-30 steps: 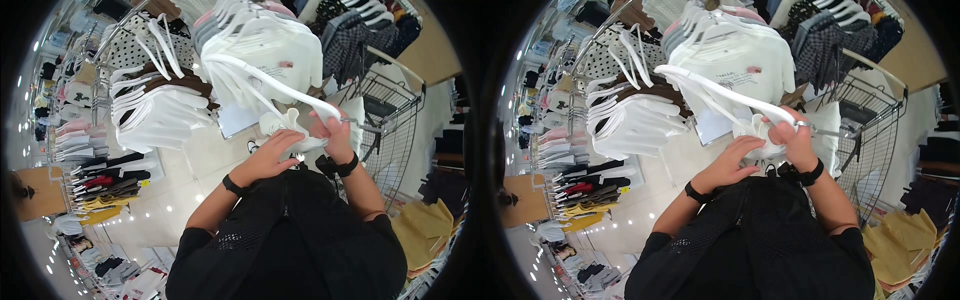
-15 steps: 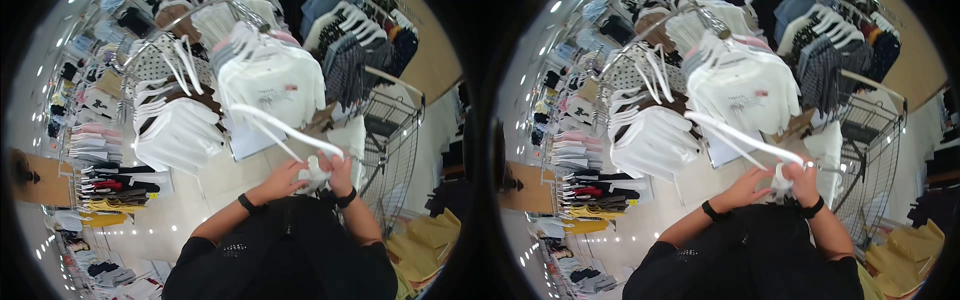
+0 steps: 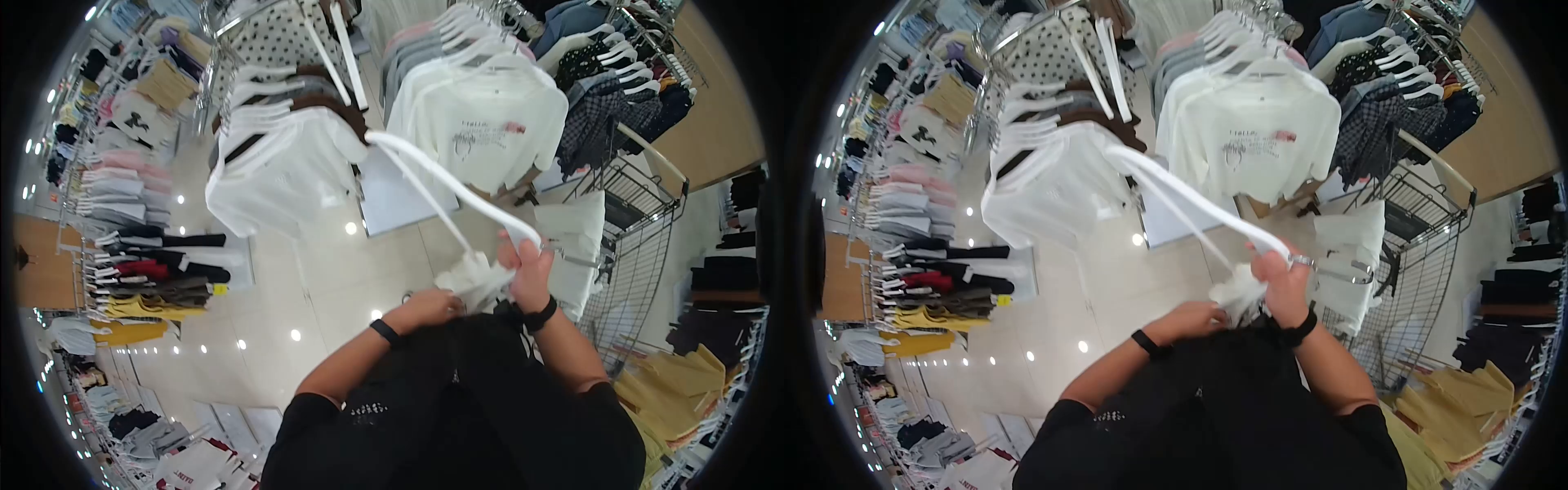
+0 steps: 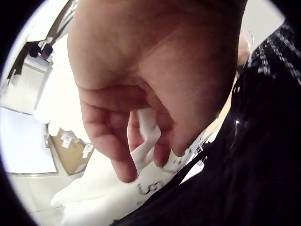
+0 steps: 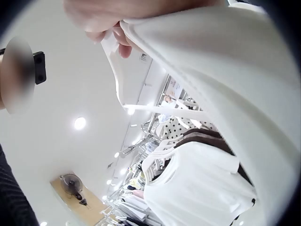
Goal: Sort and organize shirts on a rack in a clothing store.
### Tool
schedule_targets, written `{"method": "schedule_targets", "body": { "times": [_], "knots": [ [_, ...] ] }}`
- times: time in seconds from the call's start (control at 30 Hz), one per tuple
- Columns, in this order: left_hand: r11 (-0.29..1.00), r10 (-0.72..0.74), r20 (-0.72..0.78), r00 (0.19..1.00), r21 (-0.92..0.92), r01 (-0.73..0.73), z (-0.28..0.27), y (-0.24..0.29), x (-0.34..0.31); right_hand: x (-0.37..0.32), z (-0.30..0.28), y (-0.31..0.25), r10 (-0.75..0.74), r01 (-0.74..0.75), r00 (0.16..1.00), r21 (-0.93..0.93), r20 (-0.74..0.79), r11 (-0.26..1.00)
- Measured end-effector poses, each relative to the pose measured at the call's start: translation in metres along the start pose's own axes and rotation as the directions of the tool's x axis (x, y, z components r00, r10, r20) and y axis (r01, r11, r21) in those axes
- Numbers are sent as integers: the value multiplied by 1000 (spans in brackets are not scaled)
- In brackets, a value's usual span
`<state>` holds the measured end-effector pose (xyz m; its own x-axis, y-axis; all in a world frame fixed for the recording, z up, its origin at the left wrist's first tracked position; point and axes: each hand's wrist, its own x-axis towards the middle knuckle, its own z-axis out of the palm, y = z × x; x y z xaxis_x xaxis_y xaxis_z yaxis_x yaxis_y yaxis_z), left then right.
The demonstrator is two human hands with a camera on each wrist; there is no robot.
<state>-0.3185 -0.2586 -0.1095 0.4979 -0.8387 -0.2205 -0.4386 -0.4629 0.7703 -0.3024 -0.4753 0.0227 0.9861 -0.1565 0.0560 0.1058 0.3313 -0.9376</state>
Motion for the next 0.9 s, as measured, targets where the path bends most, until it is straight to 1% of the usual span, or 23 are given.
{"method": "schedule_targets", "body": {
  "times": [0.03,0.07,0.1,0.13,0.17,0.2,0.23,0.27,0.3,0.33,0.37,0.4,0.43,0.5,0.53,0.57,0.6,0.63,0.67,0.73,0.77,0.83,0.9],
  "knots": [
    [995,-63,-46,997,75,66,0,-8,-9,1,4,2,-43,42,999,-84,-10,996],
    [982,-161,-12,987,98,162,-3,-17,-19,2,4,4,-111,103,994,-212,-26,972],
    [969,-205,-55,977,125,211,-10,-21,-28,4,2,4,-184,164,982,-334,-30,928],
    [995,-82,-225,971,36,92,-13,-31,-42,4,6,-11,-197,188,980,-374,14,908],
    [999,31,-398,917,-27,-45,-19,-43,-55,6,-5,-11,-230,222,972,-460,39,860],
    [998,39,-393,919,-28,-54,-30,-46,-67,7,-9,-13,-275,262,960,-525,55,810],
    [997,58,-434,899,-25,-76,-46,-41,-80,6,-9,-15,-317,298,946,-586,73,753],
    [995,76,-475,877,-22,-98,-60,-35,-92,3,-6,-18,-320,296,945,-591,67,750],
    [994,81,-470,879,-22,-104,-72,-32,-103,-1,-1,-23,-349,348,927,-662,138,664],
    [986,123,-492,862,-38,-162,-84,-30,-113,-3,4,-26,-369,400,905,-720,211,567],
    [973,169,-513,842,-50,-225,-97,-29,-120,-4,10,-28,-378,398,903,-726,203,561],
    [980,144,-522,841,-41,-193,-108,-27,-129,-6,16,-30,-389,408,897,-733,210,545],
    [978,149,-514,845,-47,-201,-114,-18,-133,-11,21,-30,-392,413,894,-740,218,531],
    [923,-168,-660,732,-366,-118,-134,5,-140,-15,27,-28,-403,405,894,-737,196,540],
    [919,-159,-627,763,-377,-118,-146,21,-140,-16,29,-35,-400,412,893,-729,205,547],
    [916,-156,-631,760,-380,-127,-150,16,-141,-17,33,-42,-397,418,893,-720,213,554],
    [946,-45,-572,819,-287,-148,-155,5,-149,-18,40,-43,-400,425,890,-720,220,549],
    [964,56,-495,867,-199,-176,-156,0,-152,-18,43,-46,-382,384,904,-753,190,534],
    [963,55,-500,864,-203,-179,-154,0,-154,-18,44,-48,-365,343,917,-784,159,518],
    [914,95,-541,835,-284,-289,-155,1,-161,-16,55,-50,-351,326,924,-795,154,511],
    [913,95,-547,832,-285,-292,-156,6,-164,-15,57,-51,-333,304,932,-807,141,507],
    [884,0,-467,884,-413,-218,-161,15,-174,-18,62,-49,-345,317,926,-811,152,492],
    [901,10,-481,877,-376,-216,-161,14,-179,-21,67,-47,-353,330,921,-814,165,479]
  ]
}}
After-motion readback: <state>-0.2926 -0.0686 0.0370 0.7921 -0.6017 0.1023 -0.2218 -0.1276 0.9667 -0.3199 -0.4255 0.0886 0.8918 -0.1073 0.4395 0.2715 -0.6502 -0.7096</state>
